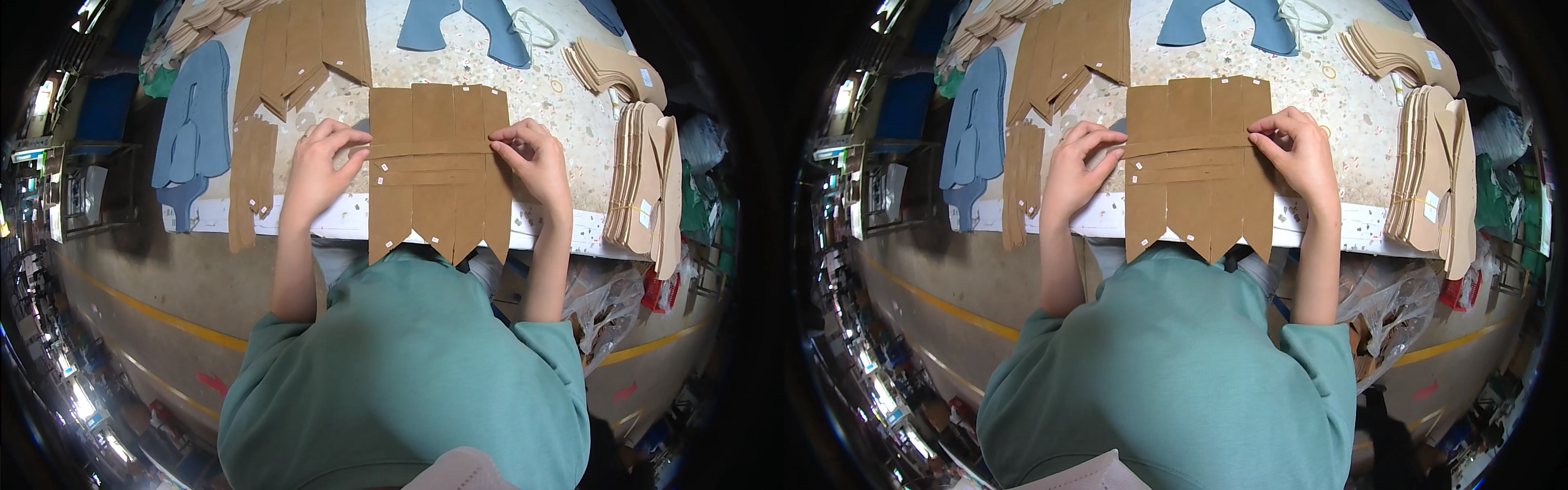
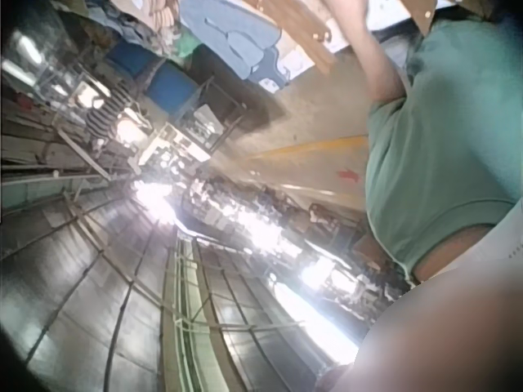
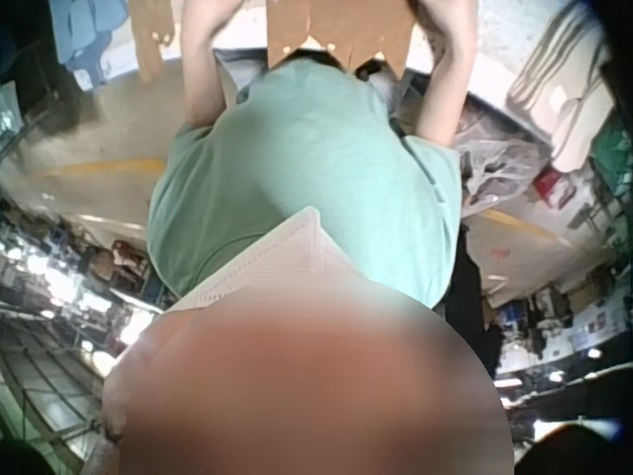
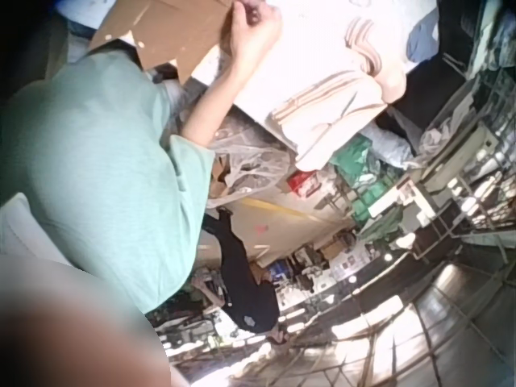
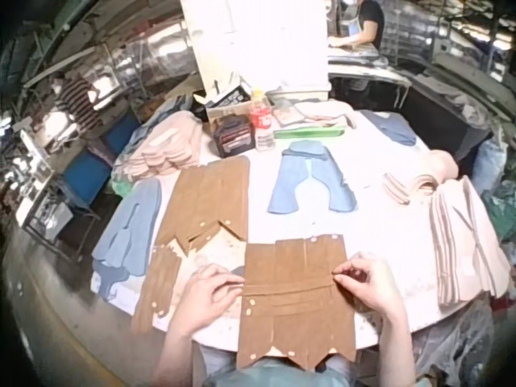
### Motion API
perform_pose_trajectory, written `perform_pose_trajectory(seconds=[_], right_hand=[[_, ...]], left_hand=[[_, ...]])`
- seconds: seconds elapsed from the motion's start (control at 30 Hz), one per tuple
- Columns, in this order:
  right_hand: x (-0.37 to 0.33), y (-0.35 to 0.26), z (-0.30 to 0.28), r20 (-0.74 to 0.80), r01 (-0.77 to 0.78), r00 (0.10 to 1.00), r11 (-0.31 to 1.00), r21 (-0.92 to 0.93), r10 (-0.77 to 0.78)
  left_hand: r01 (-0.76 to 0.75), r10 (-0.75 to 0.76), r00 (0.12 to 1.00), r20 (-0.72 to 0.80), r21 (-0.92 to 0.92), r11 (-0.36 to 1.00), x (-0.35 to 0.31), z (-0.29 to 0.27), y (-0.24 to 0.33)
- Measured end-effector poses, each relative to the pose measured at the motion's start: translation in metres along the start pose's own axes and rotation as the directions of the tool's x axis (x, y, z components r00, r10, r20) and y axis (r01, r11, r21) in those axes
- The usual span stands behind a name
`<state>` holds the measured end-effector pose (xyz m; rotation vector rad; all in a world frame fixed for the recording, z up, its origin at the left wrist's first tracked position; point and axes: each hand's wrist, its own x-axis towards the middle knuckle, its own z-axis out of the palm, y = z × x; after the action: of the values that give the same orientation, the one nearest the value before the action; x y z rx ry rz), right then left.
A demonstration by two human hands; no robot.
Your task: The person sorts and stacks brown cardboard pieces on a workbench, aligning edges and organizing them into neat piles. They occasionally pick up and place down individual pieces and small stacks, maintaining an orderly arrangement.
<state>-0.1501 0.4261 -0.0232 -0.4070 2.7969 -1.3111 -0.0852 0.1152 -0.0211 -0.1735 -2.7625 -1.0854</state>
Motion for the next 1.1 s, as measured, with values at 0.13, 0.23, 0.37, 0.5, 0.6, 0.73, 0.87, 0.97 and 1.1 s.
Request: perform_pose_trajectory(seconds=[0.13,0.23,0.37,0.5,0.6,0.73,0.87,0.97,1.1], right_hand=[[-0.002,-0.002,0.0,0.024,0.075,0.997,0.994,-0.078,-0.073],[-0.001,-0.002,0.0,0.038,0.075,0.997,0.992,-0.103,-0.072],[0.002,-0.001,-0.002,0.071,0.005,0.997,0.999,-0.035,-0.003],[0.008,-0.006,-0.006,-0.026,-0.012,1.0,0.995,0.098,0.014],[0.019,-0.008,-0.022,-0.126,0.05,0.991,0.999,0.021,-0.047],[0.036,-0.003,-0.057,-0.15,0.039,0.987,0.996,-0.075,-0.05],[0.052,0.009,-0.082,-0.111,0.008,0.994,0.994,-0.108,-0.02],[0.059,0.024,-0.082,-0.076,-0.031,0.997,0.998,-0.047,0.027],[0.064,0.049,-0.064,-0.004,-0.154,0.988,0.982,0.106,0.155]], left_hand=[[0.011,-0.012,1.0,0.019,0.036,0.999,-0.002,0.001,0.001],[0.037,-0.038,0.998,0.05,0.028,0.999,-0.002,0.001,0.002],[0.173,-0.157,0.982,0.108,-0.162,0.971,0.0,0.003,0.004],[0.053,-0.01,0.992,0.125,-0.345,0.937,-0.008,-0.004,0.017],[0.042,0.134,0.936,0.327,-0.481,0.876,-0.016,-0.007,0.036],[0.288,0.235,0.811,0.536,-0.715,0.638,-0.03,0.042,0.085],[0.571,0.219,0.753,0.62,-0.782,0.248,-0.037,0.097,0.136],[0.781,0.15,0.607,0.781,-0.62,0.07,-0.034,0.12,0.156],[0.825,0.03,0.565,0.825,-0.562,-0.067,-0.032,0.127,0.164]])
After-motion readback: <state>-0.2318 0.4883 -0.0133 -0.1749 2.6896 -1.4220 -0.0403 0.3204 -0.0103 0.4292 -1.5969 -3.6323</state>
